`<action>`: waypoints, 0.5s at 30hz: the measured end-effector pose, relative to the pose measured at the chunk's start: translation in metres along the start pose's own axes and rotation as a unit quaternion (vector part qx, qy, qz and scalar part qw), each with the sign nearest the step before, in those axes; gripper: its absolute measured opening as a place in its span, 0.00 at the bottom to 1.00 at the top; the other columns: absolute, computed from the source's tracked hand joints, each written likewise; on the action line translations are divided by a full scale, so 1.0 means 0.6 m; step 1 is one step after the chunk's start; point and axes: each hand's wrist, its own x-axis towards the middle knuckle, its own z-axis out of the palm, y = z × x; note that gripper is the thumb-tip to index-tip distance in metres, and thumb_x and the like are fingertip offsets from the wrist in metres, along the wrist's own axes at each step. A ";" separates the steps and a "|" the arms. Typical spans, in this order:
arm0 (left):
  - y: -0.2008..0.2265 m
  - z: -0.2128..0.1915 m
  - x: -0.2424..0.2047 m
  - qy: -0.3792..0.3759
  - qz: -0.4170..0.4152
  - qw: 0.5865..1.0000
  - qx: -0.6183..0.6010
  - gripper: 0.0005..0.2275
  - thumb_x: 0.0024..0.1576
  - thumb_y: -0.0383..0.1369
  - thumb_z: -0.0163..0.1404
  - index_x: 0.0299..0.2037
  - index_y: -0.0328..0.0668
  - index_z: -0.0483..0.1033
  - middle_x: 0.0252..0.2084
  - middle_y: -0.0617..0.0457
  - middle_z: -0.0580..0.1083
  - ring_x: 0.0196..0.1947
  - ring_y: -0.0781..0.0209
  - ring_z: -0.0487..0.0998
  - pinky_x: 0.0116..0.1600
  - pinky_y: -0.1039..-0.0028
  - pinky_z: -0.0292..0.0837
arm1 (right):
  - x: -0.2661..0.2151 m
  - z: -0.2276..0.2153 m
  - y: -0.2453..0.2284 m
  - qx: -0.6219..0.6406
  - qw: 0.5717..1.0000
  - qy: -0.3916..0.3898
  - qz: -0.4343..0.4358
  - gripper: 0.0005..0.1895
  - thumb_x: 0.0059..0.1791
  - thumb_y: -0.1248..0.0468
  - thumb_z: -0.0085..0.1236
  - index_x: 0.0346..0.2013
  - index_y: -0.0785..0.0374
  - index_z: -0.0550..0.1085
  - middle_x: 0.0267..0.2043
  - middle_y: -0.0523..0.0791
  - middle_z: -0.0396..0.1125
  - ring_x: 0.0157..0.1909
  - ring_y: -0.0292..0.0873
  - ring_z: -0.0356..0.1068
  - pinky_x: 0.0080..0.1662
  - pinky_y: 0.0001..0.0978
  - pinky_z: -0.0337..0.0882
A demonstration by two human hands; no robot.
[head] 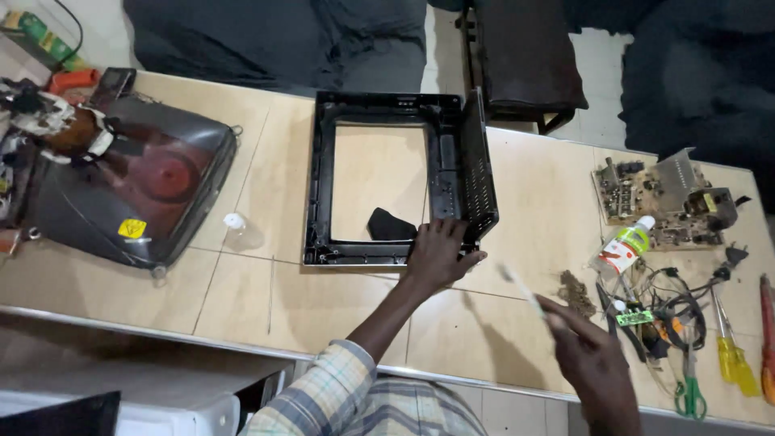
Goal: Cleaning the inner plastic frame of a television using a toothbrush and a small tool to remove accumulated dust and debris.
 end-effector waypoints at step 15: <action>-0.075 -0.172 -0.103 0.149 -0.075 0.975 -0.148 0.24 0.58 0.41 0.58 0.61 0.38 0.71 0.59 0.42 0.74 0.61 0.45 0.71 0.64 0.57 0.66 | -0.013 0.063 0.038 0.301 0.940 0.159 -0.012 0.15 0.63 0.56 0.39 0.38 0.63 0.62 0.26 0.42 0.49 0.27 0.36 0.49 0.28 0.27 0.49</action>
